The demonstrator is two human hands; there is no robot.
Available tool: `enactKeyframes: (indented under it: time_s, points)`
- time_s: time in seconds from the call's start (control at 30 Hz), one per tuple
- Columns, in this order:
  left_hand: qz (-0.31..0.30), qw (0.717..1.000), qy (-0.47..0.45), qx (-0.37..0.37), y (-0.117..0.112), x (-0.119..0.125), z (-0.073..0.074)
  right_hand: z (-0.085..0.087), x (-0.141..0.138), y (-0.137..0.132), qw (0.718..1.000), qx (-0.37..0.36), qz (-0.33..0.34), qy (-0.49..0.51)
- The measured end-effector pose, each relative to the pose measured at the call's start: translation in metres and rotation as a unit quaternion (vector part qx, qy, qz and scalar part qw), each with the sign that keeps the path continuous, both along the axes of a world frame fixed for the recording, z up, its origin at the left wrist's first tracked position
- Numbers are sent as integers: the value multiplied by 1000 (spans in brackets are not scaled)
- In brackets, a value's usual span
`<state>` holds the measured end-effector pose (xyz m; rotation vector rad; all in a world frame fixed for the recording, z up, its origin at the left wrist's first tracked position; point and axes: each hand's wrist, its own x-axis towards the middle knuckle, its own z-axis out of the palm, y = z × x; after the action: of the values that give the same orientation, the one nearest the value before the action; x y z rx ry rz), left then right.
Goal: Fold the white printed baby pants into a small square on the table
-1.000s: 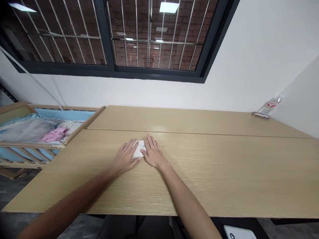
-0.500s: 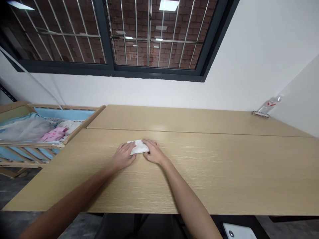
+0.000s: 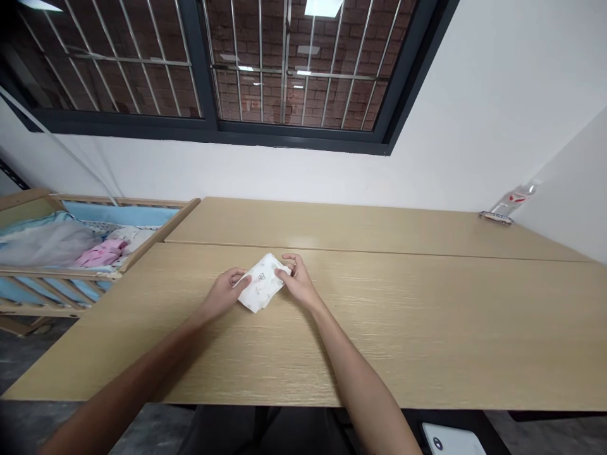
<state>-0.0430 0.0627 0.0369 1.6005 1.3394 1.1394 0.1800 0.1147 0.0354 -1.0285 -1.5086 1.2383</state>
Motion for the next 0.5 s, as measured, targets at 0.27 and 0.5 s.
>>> enactKeyframes:
  time_s: [0.27,0.5]
  points:
    - [-84,987,-78,-111,-3,2,-11,3,2,1,989,-73,-105,73]
    - [-21,973,222,-59,-7,-3,-9,-31,0,15,997,-28,-62,25]
